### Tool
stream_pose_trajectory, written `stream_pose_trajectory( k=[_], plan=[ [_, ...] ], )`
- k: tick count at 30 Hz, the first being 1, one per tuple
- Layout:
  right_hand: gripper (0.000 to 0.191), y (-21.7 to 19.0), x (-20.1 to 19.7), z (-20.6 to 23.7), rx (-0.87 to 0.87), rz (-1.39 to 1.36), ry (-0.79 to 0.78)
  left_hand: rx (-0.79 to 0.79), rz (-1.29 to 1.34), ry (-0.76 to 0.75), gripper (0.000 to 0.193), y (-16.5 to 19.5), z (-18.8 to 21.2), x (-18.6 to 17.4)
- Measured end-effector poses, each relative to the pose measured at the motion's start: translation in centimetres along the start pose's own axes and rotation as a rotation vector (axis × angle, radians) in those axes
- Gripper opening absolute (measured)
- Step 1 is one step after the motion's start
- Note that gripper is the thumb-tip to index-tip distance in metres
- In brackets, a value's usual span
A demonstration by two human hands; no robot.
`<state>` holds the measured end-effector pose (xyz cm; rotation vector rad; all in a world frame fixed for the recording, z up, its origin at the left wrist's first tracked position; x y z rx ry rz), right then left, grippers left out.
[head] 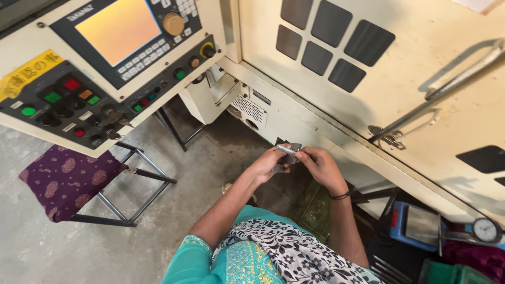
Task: The person opens the door of a CNC machine, removes a small metal block from the chuck, and places it on a nearby surface. They then retrieve a cylindrical metal rod from a green bin, insert it into the chuck, and close the machine door. The process is repeated with another metal block.
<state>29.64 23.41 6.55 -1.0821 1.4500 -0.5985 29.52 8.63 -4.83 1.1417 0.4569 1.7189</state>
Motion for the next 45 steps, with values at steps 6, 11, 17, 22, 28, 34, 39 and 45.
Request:
stream_pose_trajectory(
  k=[6,11,17,22,28,34,39,45],
  plan=[
    [0.039,3.0,-0.2,2.6,0.130,-0.081,-0.053,0.032,-0.122,-0.082,0.019,-1.0,1.0,1.4],
    [0.040,5.4,-2.6,5.7,0.197,-0.153,-0.007,0.083,-0.304,-0.168,0.026,-2.0,1.1,5.2],
    [0.033,6.0,-7.2,11.2,0.160,-0.223,0.253,-0.002,-0.469,-0.244,0.025,-5.6,0.5,10.7],
    [0.030,6.7,-10.3,17.3,0.336,0.042,0.446,-0.063,-0.518,-0.457,0.028,-9.5,0.8,15.8],
    [0.029,6.0,-13.0,23.1,0.348,0.105,0.651,-0.132,-0.597,-0.633,0.029,-14.0,2.6,20.1],
    [0.037,5.2,-14.9,27.2,0.446,0.295,0.770,-0.395,-0.612,-0.662,0.036,-17.9,4.5,22.8],
    [0.042,5.4,-15.4,31.1,0.516,0.364,0.721,-0.555,-0.727,-0.661,0.040,-22.0,6.1,23.7],
    [0.037,7.4,-14.8,37.0,0.679,0.204,0.718,-0.659,-0.771,-0.774,0.040,-27.4,7.9,24.7]
  ],
)
Point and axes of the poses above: each hand's wrist, its own z-axis away from the middle knuckle, its own x-axis out of the palm, y = z × x, the point moved 6 cm from there along -z, towards the middle knuckle, and after that the axes turned 14 degrees about y, right-handed, at the moved point
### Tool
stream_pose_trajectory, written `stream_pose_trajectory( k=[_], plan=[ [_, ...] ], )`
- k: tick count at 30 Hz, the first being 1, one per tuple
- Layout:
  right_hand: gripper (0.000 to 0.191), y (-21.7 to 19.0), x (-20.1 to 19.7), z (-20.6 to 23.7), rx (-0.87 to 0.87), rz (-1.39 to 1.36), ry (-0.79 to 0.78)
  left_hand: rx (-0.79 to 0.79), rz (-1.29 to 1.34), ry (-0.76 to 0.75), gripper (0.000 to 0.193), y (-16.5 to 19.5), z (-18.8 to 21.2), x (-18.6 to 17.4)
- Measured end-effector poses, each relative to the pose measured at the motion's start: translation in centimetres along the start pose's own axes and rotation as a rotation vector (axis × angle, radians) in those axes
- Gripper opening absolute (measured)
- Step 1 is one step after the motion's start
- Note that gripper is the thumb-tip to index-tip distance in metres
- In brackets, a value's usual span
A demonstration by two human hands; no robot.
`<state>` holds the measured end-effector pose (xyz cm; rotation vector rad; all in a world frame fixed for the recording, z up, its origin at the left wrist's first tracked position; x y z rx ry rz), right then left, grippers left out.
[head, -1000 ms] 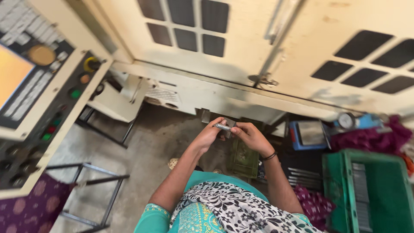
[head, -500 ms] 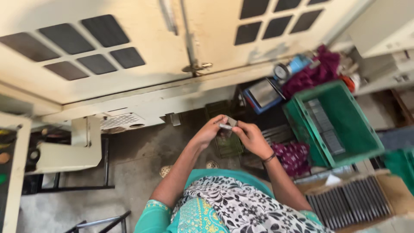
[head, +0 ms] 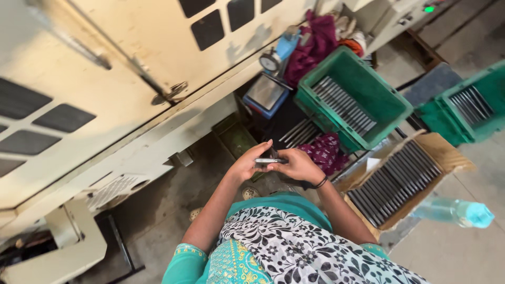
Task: The person opens the door of a CNC machine, removes a small metal block from the chuck, and places it on a nearby surface. They then retrieve a cylindrical metal rod from a green bin, insert it into the chuck, and close the machine door. The process is repeated with another metal block.
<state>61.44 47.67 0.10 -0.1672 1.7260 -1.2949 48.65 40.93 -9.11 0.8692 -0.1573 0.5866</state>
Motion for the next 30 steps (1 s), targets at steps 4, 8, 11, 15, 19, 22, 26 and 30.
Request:
stream_pose_trajectory(
  k=[4,8,11,15,19,22,26,30],
  plan=[
    [0.037,3.1,-0.6,1.5,0.072,0.054,0.036,-0.045,-0.105,-0.002,0.037,-1.7,-3.2,1.5],
    [0.031,5.3,-0.9,2.5,0.153,-0.225,0.083,-0.182,0.007,-0.002,0.037,-3.6,-6.0,1.9],
    [0.023,5.7,-4.3,1.9,-0.078,-0.502,0.356,-0.291,0.202,0.007,0.032,-3.9,-6.8,2.1],
    [0.024,12.7,-9.3,-0.4,0.444,-0.808,0.685,-0.268,0.408,-0.130,0.032,-2.4,-5.6,3.0],
    [0.018,18.1,-17.7,-3.4,0.407,-0.587,1.116,-0.256,0.437,-0.089,0.035,-1.2,-4.1,2.8],
    [0.016,21.3,-20.0,-4.7,0.652,-0.636,1.245,-0.223,0.449,-0.072,0.038,-0.1,-2.9,2.0],
    [0.016,22.9,-19.7,-5.0,0.843,-0.547,1.155,-0.168,0.431,-0.007,0.042,0.2,-1.4,0.7],
    [0.016,23.6,-18.1,-5.4,1.089,-0.354,0.840,-0.149,0.428,0.018,0.041,-0.1,-1.1,-0.1]
  ],
)
Point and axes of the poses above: each hand's wrist, its own z-axis away from the middle knuckle, its own x-axis out of the palm, y = z × x, the point moved 6 cm from there along -z, towards the middle knuckle, and after that the axes turned 14 degrees about y, right-handed, at the moved point
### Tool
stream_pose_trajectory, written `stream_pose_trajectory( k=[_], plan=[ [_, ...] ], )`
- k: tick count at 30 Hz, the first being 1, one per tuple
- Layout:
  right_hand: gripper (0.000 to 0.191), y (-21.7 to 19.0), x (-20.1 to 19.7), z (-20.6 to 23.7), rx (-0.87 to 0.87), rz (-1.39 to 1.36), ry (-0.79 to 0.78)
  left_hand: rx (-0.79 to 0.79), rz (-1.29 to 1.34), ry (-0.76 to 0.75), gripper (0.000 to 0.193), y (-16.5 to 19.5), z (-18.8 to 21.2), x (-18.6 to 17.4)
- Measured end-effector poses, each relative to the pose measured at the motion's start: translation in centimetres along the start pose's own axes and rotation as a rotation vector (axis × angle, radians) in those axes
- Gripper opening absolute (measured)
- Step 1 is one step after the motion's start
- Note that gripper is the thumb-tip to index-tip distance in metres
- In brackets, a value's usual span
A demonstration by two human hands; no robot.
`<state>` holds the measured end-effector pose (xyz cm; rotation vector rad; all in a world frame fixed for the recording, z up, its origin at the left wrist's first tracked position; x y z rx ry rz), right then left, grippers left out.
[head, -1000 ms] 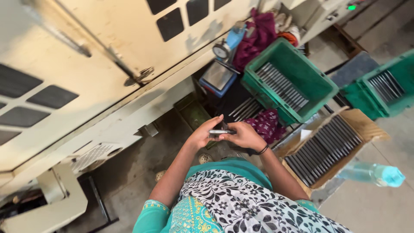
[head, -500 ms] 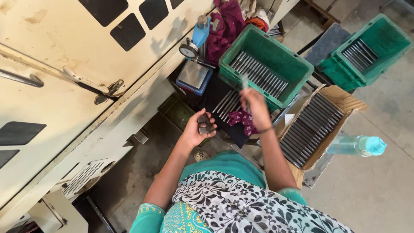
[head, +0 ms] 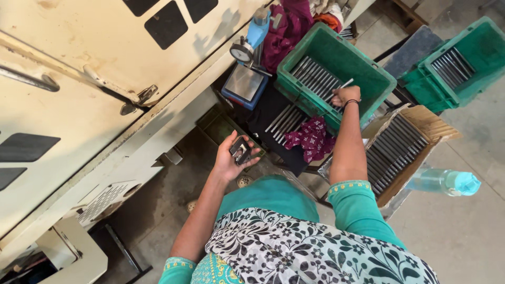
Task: The person opens the door of a CNC machine, removes a small metal block from the chuck, and places it on a nearby surface. They then retrieve a cylindrical metal rod from a green bin, insert it into the chuck, and close the machine door. The process is repeated with another metal block.
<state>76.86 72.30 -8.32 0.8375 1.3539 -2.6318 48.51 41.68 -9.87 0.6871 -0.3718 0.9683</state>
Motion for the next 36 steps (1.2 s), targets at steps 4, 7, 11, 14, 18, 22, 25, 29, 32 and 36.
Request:
stream_pose_trajectory(
  k=[4,7,11,14,18,22,25,29,32,36],
  plan=[
    [0.015,1.4,1.8,-0.5,0.179,0.068,-0.143,-0.001,0.010,-0.008,0.040,0.0,0.3,-0.7],
    [0.019,1.6,2.1,-1.3,0.187,0.023,-0.150,-0.002,0.005,0.008,0.040,-0.2,0.8,-0.9],
    [0.022,1.1,1.0,-2.0,-0.013,0.032,0.026,-0.015,0.048,0.035,0.042,-0.3,1.4,-0.8],
    [0.014,-1.7,-1.4,-0.2,-0.554,0.169,0.504,-0.040,0.086,-0.023,0.043,-0.4,1.7,-0.4],
    [0.010,-5.6,0.3,4.9,-1.107,0.112,0.482,-0.053,-0.061,0.035,0.038,0.6,1.5,-1.3],
    [0.020,-9.3,0.6,10.1,-0.947,-0.109,-0.267,-0.033,-0.258,0.063,0.029,2.7,2.4,-1.5],
    [0.020,-10.5,-2.1,14.9,-0.893,-0.279,-0.716,0.012,-0.267,0.047,0.027,4.2,4.0,-1.3],
    [0.012,-6.9,-0.1,17.7,-0.433,-0.824,-1.188,0.022,-0.103,0.025,0.027,4.2,4.9,0.0],
    [0.018,0.0,4.4,17.6,-1.021,-0.094,-0.370,0.002,0.043,0.028,0.028,3.0,4.2,1.5],
    [0.030,7.7,4.4,16.1,-0.774,0.125,-0.016,-0.016,0.119,0.028,0.031,1.7,3.7,2.5]
  ],
)
Point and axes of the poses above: each hand's wrist, its own z-axis away from the middle knuckle, its own x-axis out of the palm, y = z × x, the point moved 6 cm from there along -z, towards the middle knuckle, and after that the axes turned 14 degrees about y, right-handed, at the moved point
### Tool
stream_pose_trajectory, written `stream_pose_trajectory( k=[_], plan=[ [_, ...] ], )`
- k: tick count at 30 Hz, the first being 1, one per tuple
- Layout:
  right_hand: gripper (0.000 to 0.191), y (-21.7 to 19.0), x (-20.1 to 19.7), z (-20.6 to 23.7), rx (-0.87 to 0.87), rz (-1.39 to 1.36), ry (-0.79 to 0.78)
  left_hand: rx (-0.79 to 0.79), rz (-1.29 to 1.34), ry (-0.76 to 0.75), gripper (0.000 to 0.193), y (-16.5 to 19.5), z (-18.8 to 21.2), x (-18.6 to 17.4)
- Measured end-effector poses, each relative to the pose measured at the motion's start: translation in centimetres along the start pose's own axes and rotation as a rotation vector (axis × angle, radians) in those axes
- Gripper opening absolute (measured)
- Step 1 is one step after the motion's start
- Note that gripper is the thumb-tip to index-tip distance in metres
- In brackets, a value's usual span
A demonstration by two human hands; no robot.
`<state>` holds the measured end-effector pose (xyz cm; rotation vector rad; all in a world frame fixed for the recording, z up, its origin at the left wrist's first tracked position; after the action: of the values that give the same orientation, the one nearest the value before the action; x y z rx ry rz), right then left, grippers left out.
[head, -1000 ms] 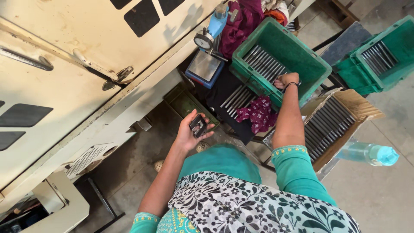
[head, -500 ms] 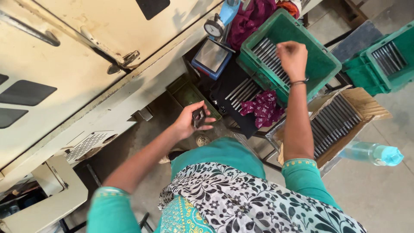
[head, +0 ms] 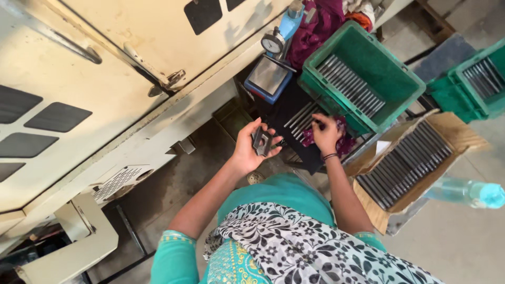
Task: The person opens the door of a CNC machine, removes a small metal block from the chuck, and places it on a nearby surface. They then retrieve a cylindrical metal rod from a green bin, insert it into the chuck, and close the machine door. The process is repeated with another metal block.
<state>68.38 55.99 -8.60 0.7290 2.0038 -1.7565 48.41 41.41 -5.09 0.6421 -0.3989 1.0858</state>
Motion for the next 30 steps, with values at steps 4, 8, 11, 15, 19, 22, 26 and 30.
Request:
stream_pose_trajectory(
  k=[4,8,11,15,19,22,26,30],
  plan=[
    [0.043,1.0,-1.4,2.0,-0.170,0.422,0.234,-0.045,-0.043,0.011,0.032,-1.7,-0.8,0.2],
    [0.043,2.5,0.0,4.0,-0.026,0.454,0.203,-0.103,-0.070,0.055,0.031,-2.9,-1.5,-0.6],
    [0.029,3.1,0.3,3.6,-0.074,0.356,0.248,-0.106,-0.080,0.090,0.031,-2.9,-2.1,-1.5],
    [0.024,5.1,0.6,0.7,0.020,0.435,0.212,-0.122,-0.065,0.140,0.031,-3.0,-3.2,-2.2],
    [0.029,6.3,1.0,-1.9,0.060,0.506,0.168,-0.138,-0.038,0.166,0.031,-2.9,-4.4,-1.9],
    [0.032,6.8,1.5,-2.9,0.063,0.555,0.136,-0.119,-0.046,0.195,0.031,-2.3,-5.0,-1.5],
    [0.032,7.5,1.9,-3.1,0.067,0.593,0.152,-0.095,-0.066,0.208,0.030,-1.5,-5.3,-0.9],
    [0.030,7.7,2.1,-3.2,0.003,0.639,0.189,-0.093,-0.092,0.208,0.030,-1.3,-4.9,-0.7]
  ],
)
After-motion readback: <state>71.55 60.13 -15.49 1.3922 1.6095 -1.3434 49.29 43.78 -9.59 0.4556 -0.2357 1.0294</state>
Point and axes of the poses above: each hand's wrist, its own z-axis away from the middle knuckle, its own x-axis out of the palm, y = z × x, the point moved 6 cm from there along -z, towards the middle knuckle, and after that the axes turned 14 degrees about y, right-handed, at the moved point
